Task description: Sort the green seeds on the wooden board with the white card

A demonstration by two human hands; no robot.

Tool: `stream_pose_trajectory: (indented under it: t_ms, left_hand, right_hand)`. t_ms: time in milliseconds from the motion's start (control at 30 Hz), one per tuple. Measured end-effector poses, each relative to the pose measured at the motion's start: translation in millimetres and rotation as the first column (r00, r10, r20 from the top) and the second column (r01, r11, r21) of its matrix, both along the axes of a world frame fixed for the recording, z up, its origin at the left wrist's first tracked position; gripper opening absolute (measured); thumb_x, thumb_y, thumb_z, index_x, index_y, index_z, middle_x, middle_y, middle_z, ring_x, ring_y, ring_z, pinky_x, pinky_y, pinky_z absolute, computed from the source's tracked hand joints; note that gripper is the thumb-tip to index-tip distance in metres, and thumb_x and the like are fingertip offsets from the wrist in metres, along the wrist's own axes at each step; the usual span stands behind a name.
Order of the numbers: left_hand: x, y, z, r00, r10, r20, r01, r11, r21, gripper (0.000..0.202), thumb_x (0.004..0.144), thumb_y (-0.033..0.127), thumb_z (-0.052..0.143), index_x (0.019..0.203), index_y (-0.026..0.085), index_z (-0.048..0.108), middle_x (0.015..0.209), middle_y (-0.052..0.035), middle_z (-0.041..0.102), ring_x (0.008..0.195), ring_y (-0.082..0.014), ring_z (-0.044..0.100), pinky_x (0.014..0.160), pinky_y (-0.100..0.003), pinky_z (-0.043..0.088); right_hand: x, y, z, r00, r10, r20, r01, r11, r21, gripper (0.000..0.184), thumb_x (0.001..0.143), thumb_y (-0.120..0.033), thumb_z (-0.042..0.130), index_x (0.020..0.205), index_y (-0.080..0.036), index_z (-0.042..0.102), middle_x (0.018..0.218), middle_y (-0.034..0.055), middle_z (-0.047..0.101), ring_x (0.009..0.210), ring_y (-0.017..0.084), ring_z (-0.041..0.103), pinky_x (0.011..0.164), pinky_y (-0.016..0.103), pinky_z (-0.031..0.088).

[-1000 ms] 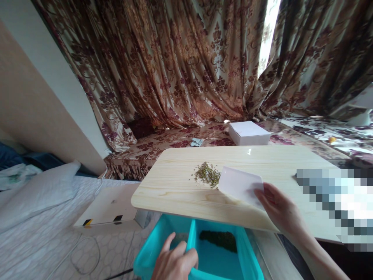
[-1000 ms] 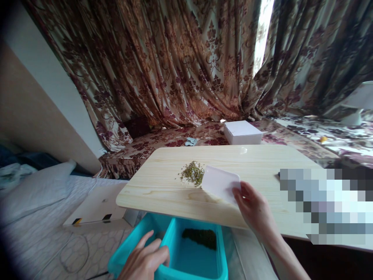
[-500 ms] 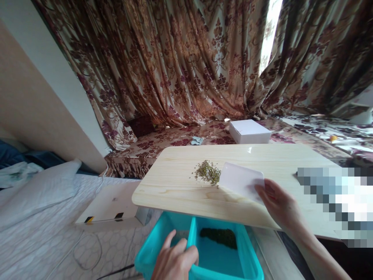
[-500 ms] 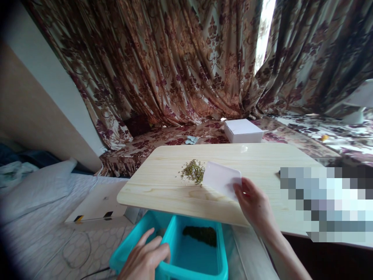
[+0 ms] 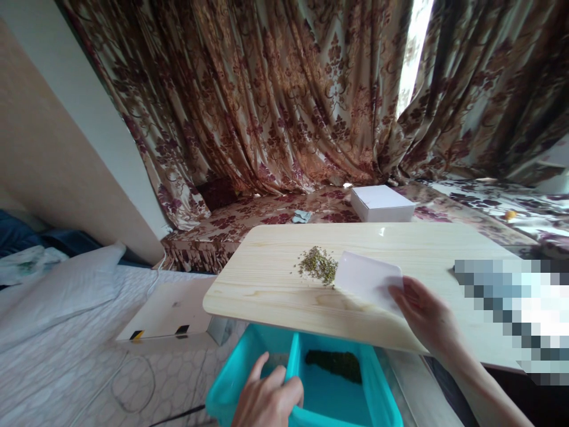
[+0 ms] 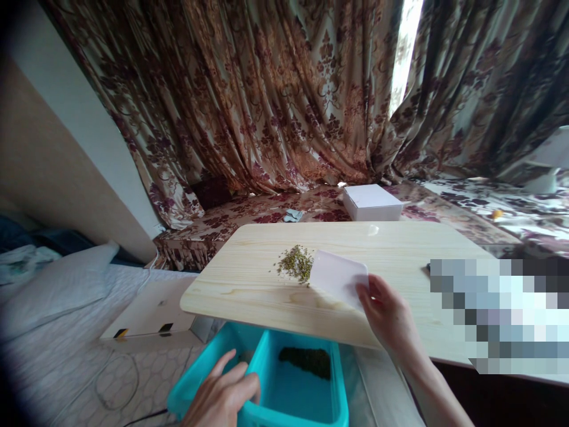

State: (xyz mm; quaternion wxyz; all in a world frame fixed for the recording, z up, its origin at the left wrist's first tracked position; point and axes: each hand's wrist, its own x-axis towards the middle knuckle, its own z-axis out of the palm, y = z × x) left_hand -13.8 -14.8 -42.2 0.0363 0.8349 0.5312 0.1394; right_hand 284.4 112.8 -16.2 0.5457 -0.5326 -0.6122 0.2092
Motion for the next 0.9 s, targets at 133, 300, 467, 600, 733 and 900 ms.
stream_pose_trajectory:
  t_ms: [133,300,467,600,733,900]
  left_hand:
    - [0,-2,3.7,1.0,0.001,0.027,0.0,0.999,-0.04,0.02,0.066,0.03,0.073,0.072,0.025,0.054,0.067,0.0072,0.049,0.062,-0.0167,0.059,0.101,-0.05,0.039]
    - [0,-3,6.8,0.997,0.019,0.071,-0.014,0.998,-0.065,0.028,0.065,0.037,0.08,0.072,0.025,0.055,0.069,0.0065,0.052,0.069,-0.019,0.061,0.101,-0.051,0.039]
    - [1,-4,8.8,0.997,0.031,0.074,-0.028,0.999,-0.043,0.029,0.063,0.036,0.081,0.071,0.025,0.056,0.067,0.0072,0.05,0.066,-0.0171,0.06,0.101,-0.049,0.04]
    - [1,-3,10.0,0.997,0.028,0.068,-0.025,0.999,-0.04,0.028,0.063,0.038,0.081,0.071,0.025,0.057,0.067,0.007,0.052,0.067,-0.0182,0.061,0.1,-0.049,0.041]
    - [1,-2,10.2,0.998,0.026,0.063,-0.023,0.998,-0.053,0.031,0.063,0.04,0.082,0.072,0.025,0.057,0.068,0.0067,0.052,0.068,-0.0183,0.062,0.101,-0.05,0.04]
    - [1,-3,9.5,0.999,0.025,0.048,-0.022,0.998,-0.061,0.031,0.063,0.038,0.083,0.073,0.025,0.057,0.07,0.0061,0.054,0.071,-0.0192,0.062,0.101,-0.053,0.039]
  right_hand:
    - [-2,-3,2.9,0.997,0.036,-0.066,-0.038,0.999,-0.035,0.029,0.073,-0.051,0.063,0.081,-0.023,0.063,0.07,0.0046,0.073,0.064,0.02,0.07,0.057,0.028,0.057]
    - [-2,-4,4.5,0.995,0.028,-0.092,-0.033,0.998,-0.055,0.029,0.071,-0.049,0.065,0.082,-0.023,0.064,0.074,0.0053,0.074,0.067,0.021,0.071,0.059,0.029,0.057]
    - [-1,5,-0.3,0.995,0.016,-0.094,-0.022,0.998,-0.063,0.028,0.071,-0.049,0.065,0.083,-0.023,0.063,0.075,0.0051,0.074,0.067,0.021,0.071,0.061,0.03,0.057]
    - [-5,10,-0.6,0.994,0.049,-0.095,-0.054,0.997,-0.052,0.026,0.072,-0.048,0.065,0.081,-0.024,0.063,0.074,0.0046,0.074,0.068,0.021,0.071,0.06,0.03,0.057]
    - [-8,9,3.1,0.992,0.078,-0.103,-0.085,0.994,-0.07,0.025,0.072,-0.048,0.065,0.078,-0.024,0.063,0.07,0.0032,0.072,0.066,0.021,0.069,0.058,0.029,0.057]
    - [-5,1,8.4,0.988,0.099,-0.121,-0.108,0.992,-0.068,0.028,0.071,-0.05,0.067,0.08,-0.024,0.064,0.074,0.0046,0.073,0.069,0.021,0.07,0.06,0.028,0.057]
